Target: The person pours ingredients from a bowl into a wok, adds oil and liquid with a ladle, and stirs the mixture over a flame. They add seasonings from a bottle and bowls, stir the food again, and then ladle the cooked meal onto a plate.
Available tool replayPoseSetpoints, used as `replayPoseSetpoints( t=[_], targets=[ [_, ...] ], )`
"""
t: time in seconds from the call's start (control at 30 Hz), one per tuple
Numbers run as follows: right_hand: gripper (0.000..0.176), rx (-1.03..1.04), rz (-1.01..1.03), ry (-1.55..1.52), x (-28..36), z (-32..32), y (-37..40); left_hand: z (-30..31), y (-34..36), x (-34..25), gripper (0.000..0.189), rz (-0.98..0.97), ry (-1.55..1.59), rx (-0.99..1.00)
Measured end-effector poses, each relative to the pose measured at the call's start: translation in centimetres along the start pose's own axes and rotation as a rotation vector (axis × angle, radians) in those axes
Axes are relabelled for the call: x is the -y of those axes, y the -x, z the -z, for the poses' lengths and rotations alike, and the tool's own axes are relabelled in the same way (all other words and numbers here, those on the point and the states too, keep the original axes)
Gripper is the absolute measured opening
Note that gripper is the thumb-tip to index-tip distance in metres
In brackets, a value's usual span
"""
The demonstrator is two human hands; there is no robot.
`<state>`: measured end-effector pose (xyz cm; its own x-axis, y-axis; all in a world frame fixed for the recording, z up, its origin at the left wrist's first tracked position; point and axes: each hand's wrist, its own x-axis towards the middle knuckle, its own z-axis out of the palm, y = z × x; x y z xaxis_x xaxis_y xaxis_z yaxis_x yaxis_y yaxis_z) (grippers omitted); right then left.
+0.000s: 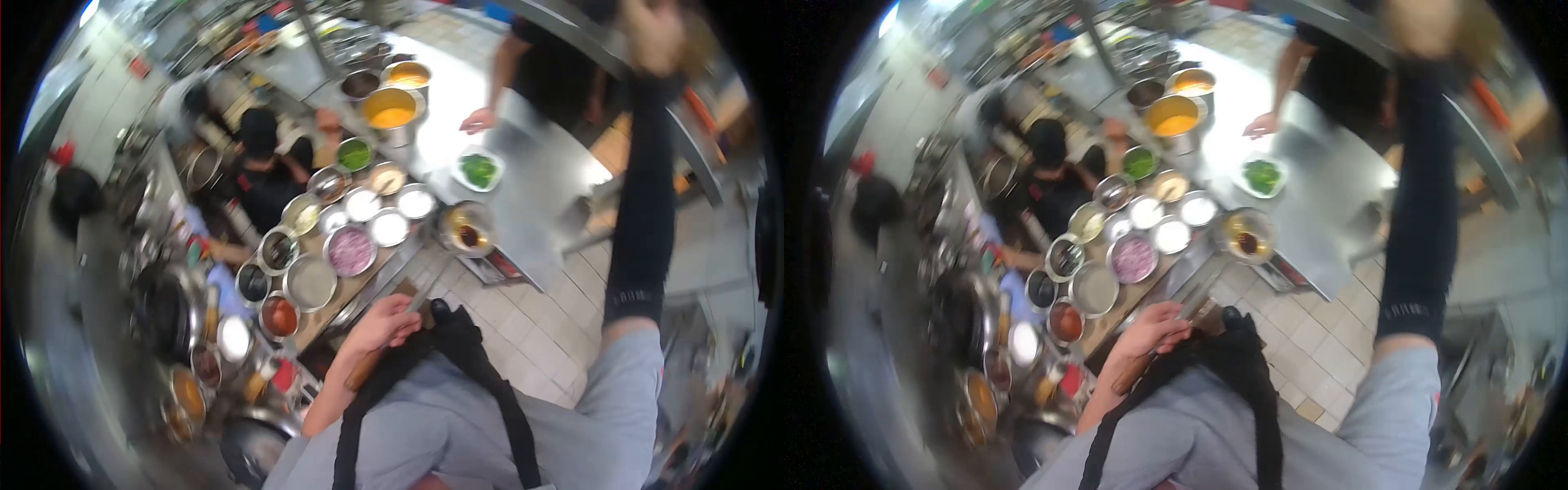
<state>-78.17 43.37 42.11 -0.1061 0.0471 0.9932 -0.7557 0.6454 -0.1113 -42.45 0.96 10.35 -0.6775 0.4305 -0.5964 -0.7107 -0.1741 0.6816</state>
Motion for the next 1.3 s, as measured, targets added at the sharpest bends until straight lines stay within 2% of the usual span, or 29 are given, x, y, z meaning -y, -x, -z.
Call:
replayPoseSetpoints(
  t=[0.03,0.07,0.13,0.2,0.3,0.4,0.47,0.53,0.6,0.67,0.73,0.93,1.1,1.2,1.3],
  targets=[
    [0.068,-0.027,-0.154,-0.164,8.2,1.3,0.9,0.4,-0.4,0.1,0.014,-0.005,-0.033,0.03],
    [0.053,0.08,-0.254,-0.221,8.3,3.6,3.4,0.9,-0.7,0.4,0.014,0.0,-0.076,0.077],
    [0.068,0.043,-0.627,-0.514,17.1,5.3,6.4,1.5,-1.4,0.8,0.014,0.005,-0.086,0.107],
    [0.085,0.111,-0.753,-0.624,19.1,9.6,11.8,1.6,-1.8,0.8,0.014,0.004,-0.11,0.128],
    [0.096,0.415,-0.983,-0.891,21.0,14.9,20.5,1.6,-1.9,0.5,0.012,0.003,-0.144,0.121],
    [0.089,0.639,-1.297,-0.837,22.9,16.8,26.2,1.2,-2.1,-0.4,0.01,0.02,-0.159,0.128],
    [0.074,0.882,-1.435,-0.712,22.8,17.6,29.1,0.8,-2.0,-0.6,0.01,0.03,-0.131,0.106],
    [0.061,1.368,-1.251,-0.24,20.1,17.7,34.0,0.7,-2.3,-0.9,0.012,0.055,-0.176,0.117],
    [0.061,1.524,-1.123,-0.043,18.9,17.2,36.6,0.3,-2.8,-0.5,0.022,0.075,-0.183,0.106],
    [0.056,1.745,-0.92,0.283,17.9,16.2,37.6,0.2,-3.2,-0.2,0.028,0.074,-0.193,0.125],
    [0.054,1.83,-0.929,0.313,17.5,15.1,35.8,-0.1,-3.3,0.0,0.028,0.066,-0.214,0.126],
    [0.053,1.911,-0.864,0.397,17.5,14.6,29.5,0.1,-3.2,0.4,0.027,0.081,-0.201,0.123],
    [0.053,2.042,-0.825,0.422,16.6,12.5,34.5,0.1,-3.1,0.5,0.026,0.084,-0.195,0.127],
    [0.05,1.948,-0.911,0.431,16.0,13.6,38.7,-0.4,-2.9,-0.1,0.028,0.08,-0.227,0.115],
    [0.062,1.535,-1.131,0.253,17.7,16.8,40.9,-0.5,-2.5,-0.4,0.03,0.065,-0.237,0.107]
  ],
)
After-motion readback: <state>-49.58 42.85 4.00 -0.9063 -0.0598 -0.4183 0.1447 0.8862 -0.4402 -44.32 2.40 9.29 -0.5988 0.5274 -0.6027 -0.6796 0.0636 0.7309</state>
